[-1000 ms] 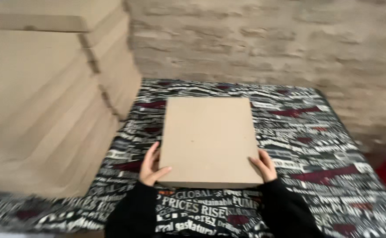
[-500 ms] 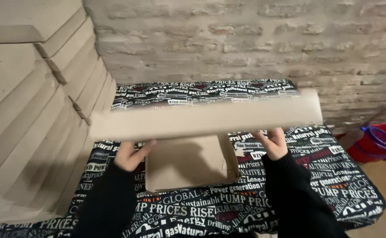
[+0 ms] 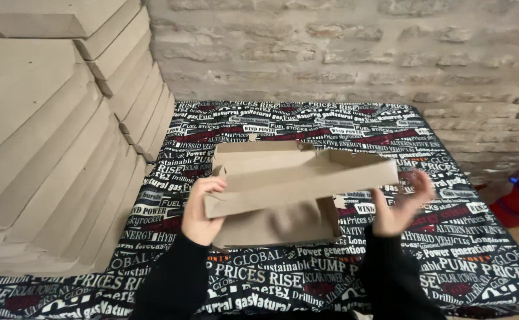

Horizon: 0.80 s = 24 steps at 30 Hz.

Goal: The person assembles multiple pizza boxes by taking flat cardboard pieces from a stack, folding them into their three-dimensional shape, and placing the assembled boxes back into a stack.

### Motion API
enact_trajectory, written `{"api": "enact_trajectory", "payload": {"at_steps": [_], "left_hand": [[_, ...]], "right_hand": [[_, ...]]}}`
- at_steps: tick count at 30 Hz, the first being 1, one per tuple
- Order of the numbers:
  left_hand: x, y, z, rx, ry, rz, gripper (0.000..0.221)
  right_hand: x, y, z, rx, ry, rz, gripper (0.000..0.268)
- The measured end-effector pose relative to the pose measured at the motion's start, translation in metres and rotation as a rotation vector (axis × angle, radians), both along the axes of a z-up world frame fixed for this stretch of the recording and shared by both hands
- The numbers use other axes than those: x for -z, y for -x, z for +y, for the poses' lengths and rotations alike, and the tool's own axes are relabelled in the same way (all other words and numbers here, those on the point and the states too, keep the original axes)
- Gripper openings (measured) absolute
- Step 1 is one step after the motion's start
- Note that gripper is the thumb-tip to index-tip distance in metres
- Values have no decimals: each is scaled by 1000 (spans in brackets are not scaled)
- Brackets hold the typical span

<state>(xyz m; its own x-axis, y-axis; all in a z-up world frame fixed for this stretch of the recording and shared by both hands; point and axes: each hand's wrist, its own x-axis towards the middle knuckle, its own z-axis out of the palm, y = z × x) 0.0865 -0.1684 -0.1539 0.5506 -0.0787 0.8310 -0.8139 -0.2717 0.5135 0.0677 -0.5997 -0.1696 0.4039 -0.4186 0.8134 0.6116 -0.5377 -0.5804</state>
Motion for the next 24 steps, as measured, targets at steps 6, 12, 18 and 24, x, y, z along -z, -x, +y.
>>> {"api": "enact_trajectory", "payload": {"at_steps": [6,12,18,24], "left_hand": [[29,30,-42,-80,-263,-44,73],[36,52,-45,128,-390,-5,81],[-35,91,-48,24,-374,-61,21],[-39,105,-57,-37,-538,24,18]], "right_hand": [[-20,91,101,111,883,-187,77],[-40,95,145,59,798,-37,23],[-32,102,142,25,807,7,23],[-32,102,147,1,815,-25,22]]}}
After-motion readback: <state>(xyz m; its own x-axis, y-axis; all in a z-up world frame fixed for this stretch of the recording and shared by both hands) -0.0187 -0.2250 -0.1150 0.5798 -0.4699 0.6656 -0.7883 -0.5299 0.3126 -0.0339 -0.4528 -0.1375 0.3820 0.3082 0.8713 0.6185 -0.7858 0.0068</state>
